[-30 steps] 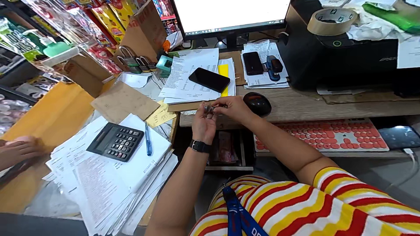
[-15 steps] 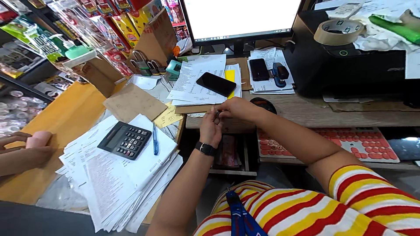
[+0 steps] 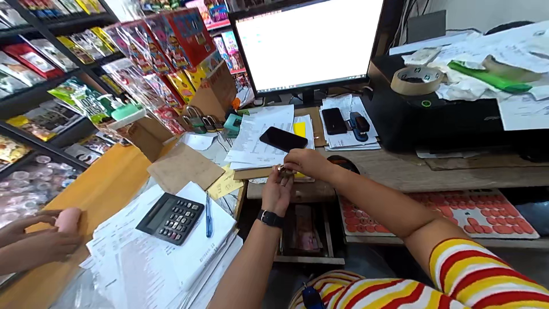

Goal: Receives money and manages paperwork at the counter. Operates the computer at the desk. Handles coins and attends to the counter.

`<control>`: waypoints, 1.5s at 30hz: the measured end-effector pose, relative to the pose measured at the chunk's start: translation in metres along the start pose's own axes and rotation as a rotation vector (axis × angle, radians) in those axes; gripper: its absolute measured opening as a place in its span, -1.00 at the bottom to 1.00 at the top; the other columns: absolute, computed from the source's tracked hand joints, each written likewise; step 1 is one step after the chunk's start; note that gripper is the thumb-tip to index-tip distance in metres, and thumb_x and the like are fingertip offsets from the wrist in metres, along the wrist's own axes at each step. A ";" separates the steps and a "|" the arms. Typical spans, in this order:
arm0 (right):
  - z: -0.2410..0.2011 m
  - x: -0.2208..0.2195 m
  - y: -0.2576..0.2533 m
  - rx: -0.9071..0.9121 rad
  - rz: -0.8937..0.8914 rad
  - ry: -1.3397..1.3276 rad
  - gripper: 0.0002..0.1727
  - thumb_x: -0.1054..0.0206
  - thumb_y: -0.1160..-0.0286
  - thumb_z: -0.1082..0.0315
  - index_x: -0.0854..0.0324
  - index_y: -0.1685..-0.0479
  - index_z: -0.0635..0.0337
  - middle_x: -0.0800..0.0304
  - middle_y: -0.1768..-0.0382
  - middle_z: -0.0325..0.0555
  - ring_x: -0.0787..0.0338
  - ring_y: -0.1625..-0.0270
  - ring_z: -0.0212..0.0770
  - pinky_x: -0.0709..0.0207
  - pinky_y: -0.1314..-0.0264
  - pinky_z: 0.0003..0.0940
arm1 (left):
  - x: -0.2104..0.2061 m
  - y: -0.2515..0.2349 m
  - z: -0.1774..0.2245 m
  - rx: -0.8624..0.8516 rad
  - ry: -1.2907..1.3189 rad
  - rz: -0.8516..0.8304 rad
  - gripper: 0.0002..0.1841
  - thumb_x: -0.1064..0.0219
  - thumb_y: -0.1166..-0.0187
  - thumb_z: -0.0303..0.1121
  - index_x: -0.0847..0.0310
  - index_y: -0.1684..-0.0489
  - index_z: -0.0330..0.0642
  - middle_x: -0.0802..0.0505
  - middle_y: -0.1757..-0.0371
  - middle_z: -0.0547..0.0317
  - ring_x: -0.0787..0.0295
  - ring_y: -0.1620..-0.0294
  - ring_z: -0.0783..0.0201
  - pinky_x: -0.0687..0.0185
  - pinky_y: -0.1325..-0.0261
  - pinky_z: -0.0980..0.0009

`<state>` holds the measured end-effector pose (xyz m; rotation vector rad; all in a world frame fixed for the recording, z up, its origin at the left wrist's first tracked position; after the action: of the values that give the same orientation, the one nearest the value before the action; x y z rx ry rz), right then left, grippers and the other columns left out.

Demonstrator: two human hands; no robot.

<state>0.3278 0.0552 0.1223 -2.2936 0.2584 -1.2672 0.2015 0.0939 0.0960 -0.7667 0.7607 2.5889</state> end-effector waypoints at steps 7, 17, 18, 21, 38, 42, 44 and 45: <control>0.019 0.012 0.021 -0.663 0.522 -1.262 -0.75 0.09 -0.86 0.42 -0.48 0.14 0.26 -0.69 0.47 -0.28 -0.36 0.73 -0.62 -0.22 0.69 -0.74 | -0.009 -0.009 0.013 -0.048 0.029 -0.021 -0.67 0.10 -0.91 -0.22 -0.36 -0.33 -0.28 -0.71 0.02 0.06 -0.77 0.09 0.27 -0.73 -0.04 0.37; 0.016 0.003 0.031 -1.006 0.535 -1.638 -0.54 0.29 -0.92 0.13 -0.46 0.19 0.17 -0.71 0.49 -0.20 -0.38 0.79 -0.54 -0.12 0.82 -0.70 | -0.005 -0.115 0.086 -0.310 -1.054 -0.023 -0.55 -0.11 -0.83 -0.31 -0.39 -0.52 -0.50 -0.71 -0.24 -0.37 -0.72 -0.11 -0.03 -0.62 -0.25 0.11; 0.015 0.002 0.033 -1.030 0.556 -1.665 -0.58 0.27 -0.90 0.17 -0.46 0.16 0.17 -0.71 0.47 -0.18 -0.38 0.78 -0.54 -0.12 0.82 -0.70 | -0.005 -0.122 0.090 -0.314 -1.217 -0.009 -0.54 -0.14 -0.82 -0.29 -0.43 -0.52 -0.50 -0.71 -0.31 -0.40 -0.72 -0.25 -0.11 -0.57 -0.38 0.04; 0.013 0.001 0.036 -1.071 0.647 -1.730 -0.68 0.22 -0.87 0.29 -0.45 0.03 0.20 -0.72 0.39 -0.15 -0.43 0.75 -0.52 -0.18 0.80 -0.70 | -0.014 -0.123 0.093 -0.353 -1.526 0.037 -0.53 -0.16 -0.80 -0.28 -0.49 -0.49 -0.51 -0.65 -0.47 -0.43 -0.53 -0.58 -0.23 -0.29 -0.65 -0.09; -0.014 0.002 -0.006 -0.627 0.667 -1.104 -0.47 0.28 -0.90 0.32 -0.63 0.15 0.40 -0.78 0.33 -0.20 -0.58 0.46 -0.52 -0.44 0.39 -0.61 | -0.039 -0.023 0.029 -0.357 -0.279 -0.200 -0.40 0.42 -0.93 -0.07 -0.26 -0.58 -0.36 -0.64 -0.37 -0.04 -0.61 -0.28 0.21 -0.52 -0.32 0.25; 0.000 -0.030 -0.020 -0.376 0.285 -0.496 -0.54 0.04 -0.84 0.27 -0.78 0.07 0.38 -0.85 0.10 0.03 -0.78 0.01 -0.26 -0.61 -0.20 -0.28 | -0.019 -0.056 -0.022 0.063 0.294 -0.225 -0.44 0.23 -0.79 0.23 -0.51 -0.03 -0.02 -0.76 0.22 0.21 -0.75 0.19 0.28 -0.72 0.07 0.19; -0.010 -0.026 -0.010 -0.285 0.310 -0.373 -0.58 -0.02 -0.80 0.31 -0.79 -0.01 0.41 -0.83 -0.10 0.15 -0.78 -0.24 -0.10 -0.55 -0.43 -0.22 | -0.017 -0.052 -0.024 0.063 0.357 -0.159 -0.56 0.13 -0.84 0.05 -0.51 0.24 -0.05 -0.71 0.47 0.25 -0.70 0.46 0.33 -0.72 0.30 0.32; -0.021 -0.015 -0.001 -0.238 0.389 -0.327 -0.62 -0.08 -0.74 0.40 -0.79 0.02 0.50 -0.82 -0.19 0.27 -0.76 -0.35 0.06 -0.48 -0.53 -0.11 | -0.024 -0.033 -0.017 0.069 0.343 -0.083 -0.59 0.17 -0.85 -0.03 -0.49 0.22 -0.06 -0.71 0.48 0.26 -0.70 0.48 0.36 -0.71 0.33 0.40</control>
<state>0.3024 0.0550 0.1211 -2.4442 0.7284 -0.6874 0.2422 0.1064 0.0848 -1.2113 0.8880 2.3726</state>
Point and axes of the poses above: each hand's wrist, its own y-axis away from the middle knuckle, its own x-axis out of the back of the hand, z = x × y, the point moved 3 cm from there along -y, towards the middle knuckle
